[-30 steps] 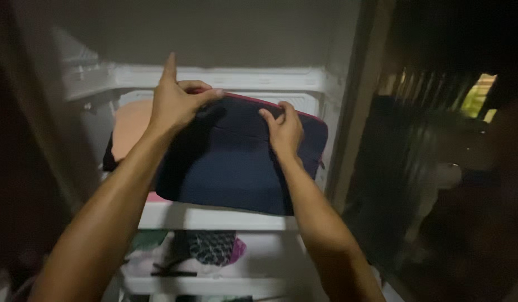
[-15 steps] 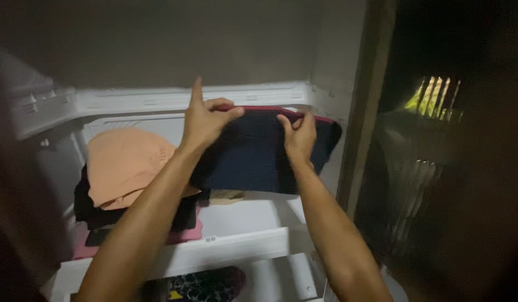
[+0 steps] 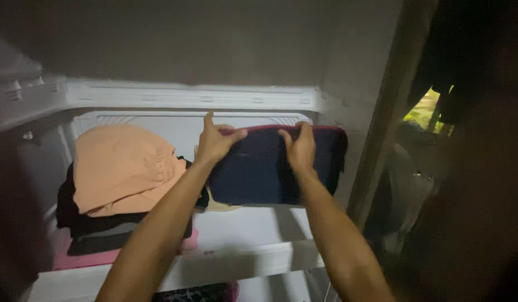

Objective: The person folds various clothing items on a bed and places them into a white storage shelf. They handle shirts, pants, and a small package, stacking them neatly on the shelf.

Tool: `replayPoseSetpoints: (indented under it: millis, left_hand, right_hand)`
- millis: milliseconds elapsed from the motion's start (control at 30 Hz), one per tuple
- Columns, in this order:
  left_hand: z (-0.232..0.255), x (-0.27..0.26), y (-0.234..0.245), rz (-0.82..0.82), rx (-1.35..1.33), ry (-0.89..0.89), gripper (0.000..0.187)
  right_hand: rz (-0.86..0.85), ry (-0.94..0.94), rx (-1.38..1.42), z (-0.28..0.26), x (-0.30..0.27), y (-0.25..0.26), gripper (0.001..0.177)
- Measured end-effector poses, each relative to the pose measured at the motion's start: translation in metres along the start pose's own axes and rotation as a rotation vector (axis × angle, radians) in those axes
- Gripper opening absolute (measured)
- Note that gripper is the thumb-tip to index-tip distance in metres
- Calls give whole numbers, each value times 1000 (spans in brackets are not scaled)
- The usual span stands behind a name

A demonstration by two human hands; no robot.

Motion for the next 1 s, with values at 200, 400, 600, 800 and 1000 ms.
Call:
replayPoseSetpoints:
  millis: [200, 400, 600, 800, 1000]
  left_hand:
    - [-52, 4, -4, 1, 195, 109, 132]
    - [-90, -2, -17, 63, 65, -109, 138]
    - [-126, -35, -34, 36, 130, -221, 147]
    - [-157, -62, -51, -129, 386, -85, 156]
    - [-177, -64, -51, -330, 660, -66, 164]
  right_hand:
    - [-116, 52, -30, 12, -27, -44, 73]
    - [-277, -238, 103, 16, -53, -48, 126]
    - [-333, -168, 121, 21, -65, -42, 140]
    - [-583, -250, -94, 38, -85, -50, 155]
    - [-803, -249, -260, 51, -100, -54, 168]
Point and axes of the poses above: each hand's wrist, its own x-axis towards the middle knuckle, its own y-axis out of the back of the hand, z = x × y, the point moved 1 cm from there along x, towards the middle knuckle, and after that the axes turned 7 degrees about -x, right-handed, at the moved point
